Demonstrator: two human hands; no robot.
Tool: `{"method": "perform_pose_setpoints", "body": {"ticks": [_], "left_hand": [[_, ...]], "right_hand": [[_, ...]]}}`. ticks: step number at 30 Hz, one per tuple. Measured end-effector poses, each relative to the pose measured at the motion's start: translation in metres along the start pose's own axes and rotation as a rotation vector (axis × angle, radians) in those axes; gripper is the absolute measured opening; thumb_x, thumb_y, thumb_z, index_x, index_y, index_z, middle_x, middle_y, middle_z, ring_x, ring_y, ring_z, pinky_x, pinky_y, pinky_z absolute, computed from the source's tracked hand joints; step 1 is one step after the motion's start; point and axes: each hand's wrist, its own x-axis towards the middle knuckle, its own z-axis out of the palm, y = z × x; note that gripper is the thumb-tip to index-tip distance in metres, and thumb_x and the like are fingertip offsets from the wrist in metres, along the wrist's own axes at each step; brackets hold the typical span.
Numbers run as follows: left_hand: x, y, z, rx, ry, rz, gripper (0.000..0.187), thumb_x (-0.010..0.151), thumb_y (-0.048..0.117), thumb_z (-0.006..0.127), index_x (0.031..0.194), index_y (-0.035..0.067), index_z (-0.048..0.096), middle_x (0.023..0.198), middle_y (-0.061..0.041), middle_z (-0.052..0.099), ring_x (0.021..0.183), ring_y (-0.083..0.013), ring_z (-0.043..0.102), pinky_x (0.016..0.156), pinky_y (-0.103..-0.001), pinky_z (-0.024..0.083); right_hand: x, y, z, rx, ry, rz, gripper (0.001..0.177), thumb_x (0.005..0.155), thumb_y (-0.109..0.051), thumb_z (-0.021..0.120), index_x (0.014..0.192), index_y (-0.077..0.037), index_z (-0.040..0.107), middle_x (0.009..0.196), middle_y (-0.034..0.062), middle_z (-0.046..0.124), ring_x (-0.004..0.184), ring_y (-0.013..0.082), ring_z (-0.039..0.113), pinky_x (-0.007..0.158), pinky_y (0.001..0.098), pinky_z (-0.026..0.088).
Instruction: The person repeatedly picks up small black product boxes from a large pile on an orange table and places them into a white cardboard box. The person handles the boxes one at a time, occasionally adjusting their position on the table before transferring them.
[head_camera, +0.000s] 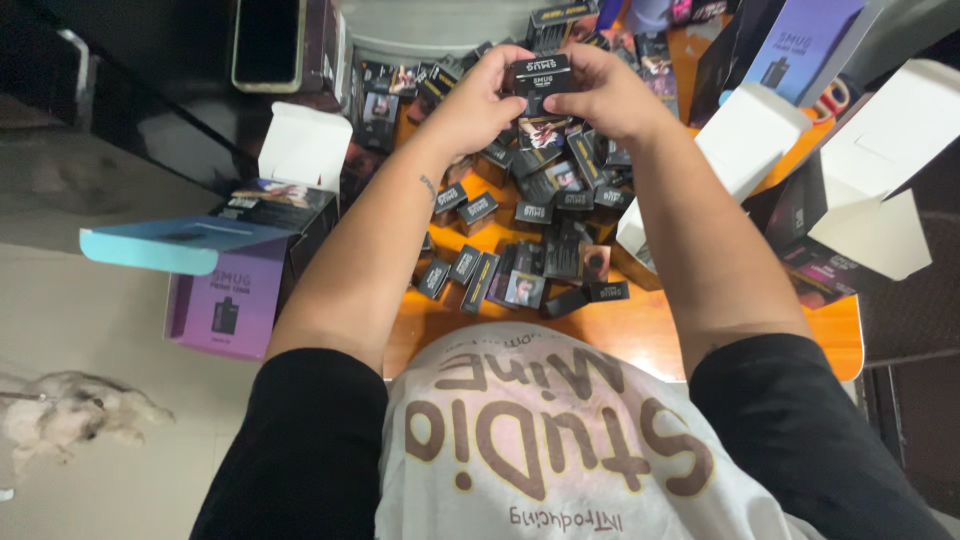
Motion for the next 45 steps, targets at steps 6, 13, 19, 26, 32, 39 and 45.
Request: {"method": "perform_pose_setpoints", "body": {"ticks": [6, 13, 19, 26, 32, 39, 45], "left_hand": [[-0.029, 0.008, -0.014, 0.344, -0.09, -0.045, 0.045, 0.091, -0.002, 0.066, 0.133, 0.007, 0.051, 0.127, -0.011, 0.067, 0.107, -0.0175, 0.07, 0.086, -0.029, 0.058], [-0.068, 0.005, -0.046, 0.883, 0.205, -0.179, 0.031, 0.086, 0.003, 0.068, 0.117, 0.007, 0.068, 0.123, -0.02, 0.064, 0.107, -0.0347, 0.066, 0.092, -0.042, 0.052], [-0.071, -0.016, -0.091, 0.959, 0.428, -0.176, 0.025, 0.086, -0.001, 0.064, 0.109, 0.005, 0.072, 0.117, -0.02, 0.067, 0.11, -0.037, 0.067, 0.096, -0.044, 0.053], [-0.067, -0.009, -0.122, 1.098, 0.504, -0.185, 0.024, 0.082, -0.001, 0.069, 0.106, 0.0, 0.072, 0.117, -0.027, 0.064, 0.107, -0.0433, 0.064, 0.094, -0.046, 0.052], [-0.067, -0.013, -0.121, 0.692, 0.753, -0.007, 0.031, 0.089, 0.0, 0.067, 0.12, 0.003, 0.068, 0.122, -0.018, 0.069, 0.108, -0.0299, 0.07, 0.095, -0.037, 0.055], [-0.059, -0.036, -0.133, -0.07, 0.993, -0.028, 0.034, 0.09, -0.001, 0.059, 0.123, 0.006, 0.064, 0.124, -0.009, 0.068, 0.109, -0.0177, 0.066, 0.08, -0.036, 0.058], [-0.059, -0.046, -0.139, 0.221, 1.066, 0.05, 0.035, 0.088, -0.003, 0.062, 0.122, 0.005, 0.066, 0.121, -0.012, 0.072, 0.107, -0.02, 0.067, 0.094, -0.031, 0.054]], "right_hand": [[-0.01, -0.005, 0.019, -0.804, -0.033, 0.085, 0.049, 0.071, -0.01, 0.085, 0.115, -0.002, 0.067, 0.099, 0.0122, 0.073, 0.092, 0.0256, 0.071, 0.083, 0.0377, 0.055], [-0.016, 0.042, 0.056, -0.989, -0.077, -0.018, 0.056, 0.064, -0.018, 0.085, 0.117, -0.003, 0.072, 0.106, 0.0217, 0.073, 0.096, 0.0385, 0.07, 0.086, 0.0437, 0.055], [-0.011, 0.074, 0.076, -1.077, -0.139, 0.179, 0.04, 0.07, -0.017, 0.078, 0.107, -0.002, 0.074, 0.099, 0.0238, 0.073, 0.096, 0.04, 0.07, 0.086, 0.0451, 0.055], [0.008, 0.078, 0.073, -1.23, -0.327, 0.224, 0.04, 0.076, -0.03, 0.077, 0.105, -0.003, 0.076, 0.098, 0.0238, 0.073, 0.095, 0.0416, 0.07, 0.085, 0.0472, 0.055], [0.05, 0.042, 0.084, -1.389, -0.21, 0.115, 0.023, 0.084, -0.022, 0.066, 0.096, -0.005, 0.076, 0.097, 0.0208, 0.074, 0.095, 0.0391, 0.071, 0.083, 0.0496, 0.056], [0.138, 0.068, 0.163, -1.169, -0.483, -0.322, 0.028, 0.088, -0.015, 0.06, 0.11, -0.015, 0.077, 0.115, 0.0188, 0.072, 0.103, 0.0371, 0.069, 0.091, 0.0462, 0.055], [0.192, 0.08, 0.201, -1.38, -0.721, -0.124, 0.031, 0.096, -0.027, 0.059, 0.124, -0.022, 0.071, 0.126, 0.0141, 0.071, 0.118, 0.0319, 0.065, 0.103, 0.0445, 0.05]]}}
